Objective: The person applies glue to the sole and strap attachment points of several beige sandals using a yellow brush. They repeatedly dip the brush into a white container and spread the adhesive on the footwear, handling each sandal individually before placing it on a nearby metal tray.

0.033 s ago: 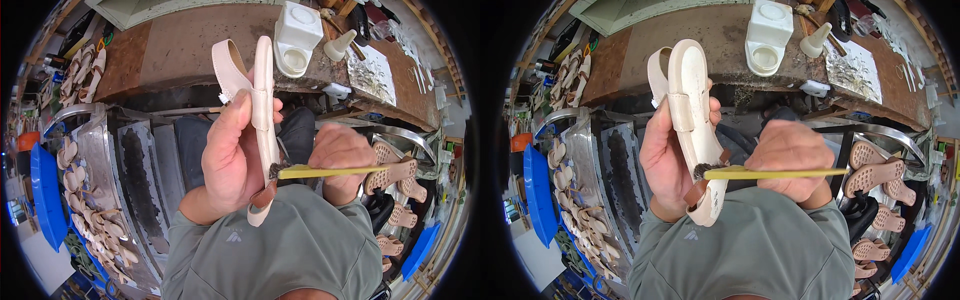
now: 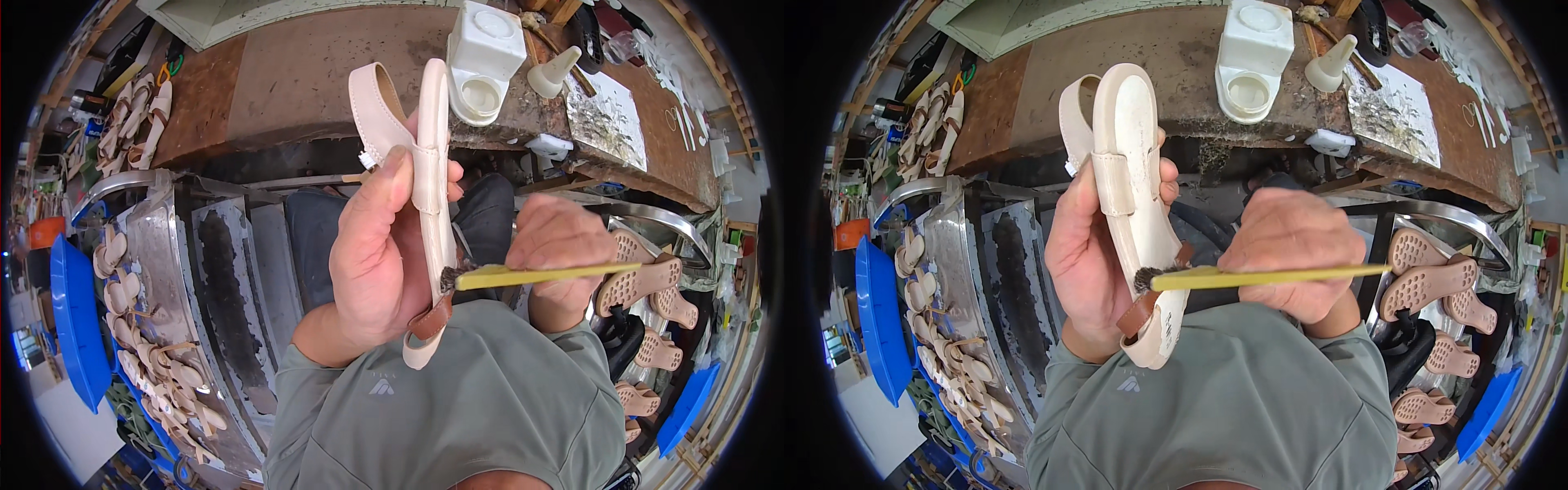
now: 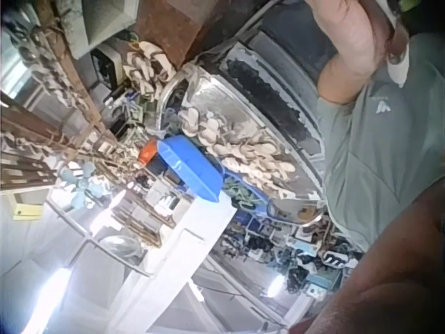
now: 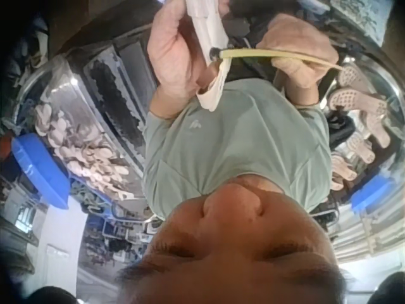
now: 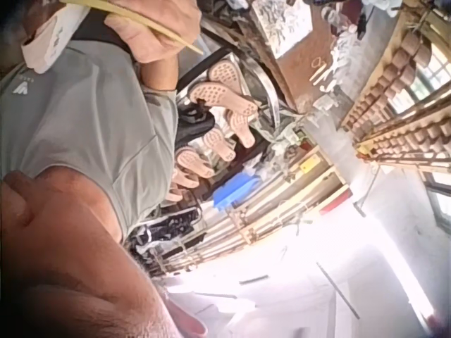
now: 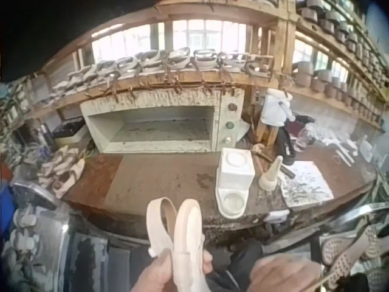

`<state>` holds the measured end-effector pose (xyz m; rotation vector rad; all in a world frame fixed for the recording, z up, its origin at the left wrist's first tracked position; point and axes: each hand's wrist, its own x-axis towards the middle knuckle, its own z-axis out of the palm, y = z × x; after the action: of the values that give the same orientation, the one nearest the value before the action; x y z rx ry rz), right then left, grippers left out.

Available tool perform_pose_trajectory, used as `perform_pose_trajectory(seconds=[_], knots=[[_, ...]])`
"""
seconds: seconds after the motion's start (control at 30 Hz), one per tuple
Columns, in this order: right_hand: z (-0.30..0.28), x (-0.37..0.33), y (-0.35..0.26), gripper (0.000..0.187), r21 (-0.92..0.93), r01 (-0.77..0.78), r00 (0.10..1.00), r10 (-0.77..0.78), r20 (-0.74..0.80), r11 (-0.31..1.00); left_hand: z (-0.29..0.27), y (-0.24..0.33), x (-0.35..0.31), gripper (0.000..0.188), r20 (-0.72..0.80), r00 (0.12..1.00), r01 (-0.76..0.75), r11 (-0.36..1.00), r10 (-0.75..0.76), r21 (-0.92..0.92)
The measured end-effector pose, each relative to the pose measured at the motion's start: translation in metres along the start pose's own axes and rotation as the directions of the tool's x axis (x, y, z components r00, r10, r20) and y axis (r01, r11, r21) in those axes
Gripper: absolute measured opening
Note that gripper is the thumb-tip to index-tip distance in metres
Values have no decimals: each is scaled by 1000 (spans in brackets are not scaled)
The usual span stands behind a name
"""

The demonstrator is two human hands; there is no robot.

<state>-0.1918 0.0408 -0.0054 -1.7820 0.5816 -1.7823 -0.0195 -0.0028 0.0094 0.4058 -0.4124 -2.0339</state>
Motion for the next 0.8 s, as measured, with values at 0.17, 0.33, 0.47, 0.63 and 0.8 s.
perform_pose_trajectory(seconds=[0.17, 0.33, 0.47, 0.63, 0.8], knots=[[-3, 6, -5, 17, 28, -45, 999, 45, 20, 999, 3, 0, 0, 46, 18, 1000, 12, 999, -13, 50], [0, 3, -6, 11, 86, -99, 995, 101, -24, 991, 3, -2, -1, 50, 29, 999, -32, 999, 32, -10], [8, 12, 4, 10, -8, -41, 982, 39, -183, 999, 7, 1, -7, 46, 129, 988, 81, 996, -86, 37], [6, 11, 2, 11, -142, 77, 993, -88, -76, 987, 15, 3, -6, 47, 91, 996, -18, 998, 13, 54], [1, 27, 8, 13, -162, 86, 993, -98, -66, 983, 11, 3, -11, 47, 182, 981, 76, 997, -71, -17]])
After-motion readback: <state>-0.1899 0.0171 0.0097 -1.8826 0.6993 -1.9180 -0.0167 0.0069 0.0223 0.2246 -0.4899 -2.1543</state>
